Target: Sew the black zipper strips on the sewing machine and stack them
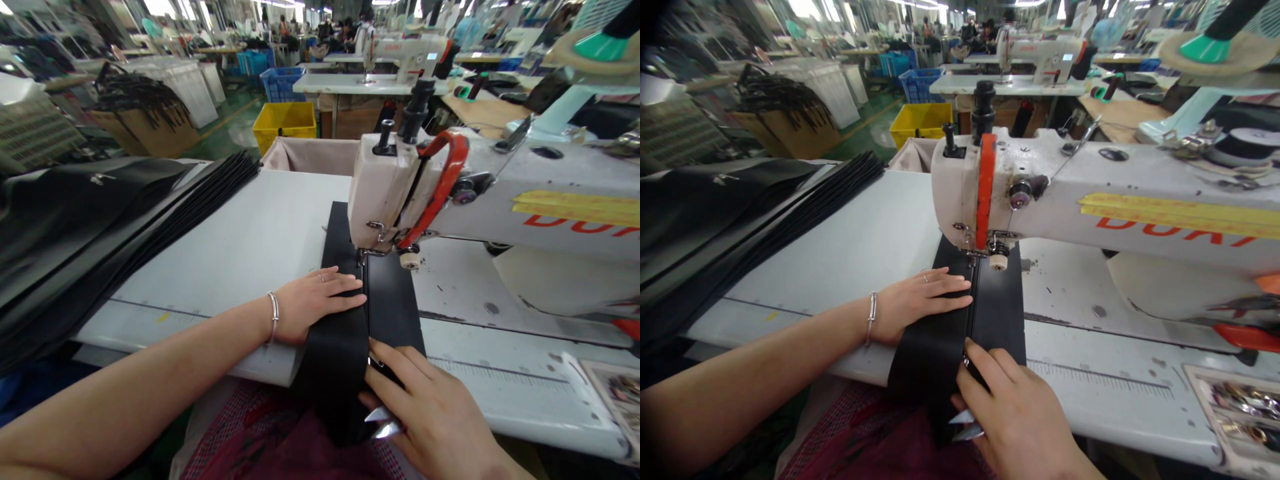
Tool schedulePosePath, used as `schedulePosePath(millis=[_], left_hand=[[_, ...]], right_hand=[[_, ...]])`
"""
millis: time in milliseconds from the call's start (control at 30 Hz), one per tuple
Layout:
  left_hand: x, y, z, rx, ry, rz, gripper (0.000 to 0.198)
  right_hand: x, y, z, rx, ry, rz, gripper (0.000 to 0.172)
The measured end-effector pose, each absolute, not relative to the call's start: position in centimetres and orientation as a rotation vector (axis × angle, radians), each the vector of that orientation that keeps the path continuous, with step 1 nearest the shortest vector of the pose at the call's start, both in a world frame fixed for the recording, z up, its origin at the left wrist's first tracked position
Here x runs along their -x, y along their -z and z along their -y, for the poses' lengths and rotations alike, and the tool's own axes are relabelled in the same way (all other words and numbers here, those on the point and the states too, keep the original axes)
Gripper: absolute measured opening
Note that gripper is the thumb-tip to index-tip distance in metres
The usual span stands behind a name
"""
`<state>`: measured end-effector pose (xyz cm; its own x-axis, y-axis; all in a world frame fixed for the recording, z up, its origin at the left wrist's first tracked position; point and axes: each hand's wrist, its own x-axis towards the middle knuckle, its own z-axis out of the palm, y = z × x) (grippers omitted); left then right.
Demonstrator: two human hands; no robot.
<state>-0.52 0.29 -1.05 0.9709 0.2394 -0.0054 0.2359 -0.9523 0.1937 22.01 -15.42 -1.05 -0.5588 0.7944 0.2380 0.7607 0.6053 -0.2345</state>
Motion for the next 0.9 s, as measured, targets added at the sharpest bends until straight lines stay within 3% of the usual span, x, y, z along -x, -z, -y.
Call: schedulePosePath(millis=[767,900], left_hand=[[0.6,1.2,-0.6,-2.861,-0.125,-0.41,0.086],[0.8,1.4,-1.0,-2.744,-0.225,-0.391,0.076]], right_hand=[[-21.5,1.9,15.0,1.173,-0.246,2.362,0.024],[-22.0,1.1,13.4,1.192,-0.306,2.371,0.016]])
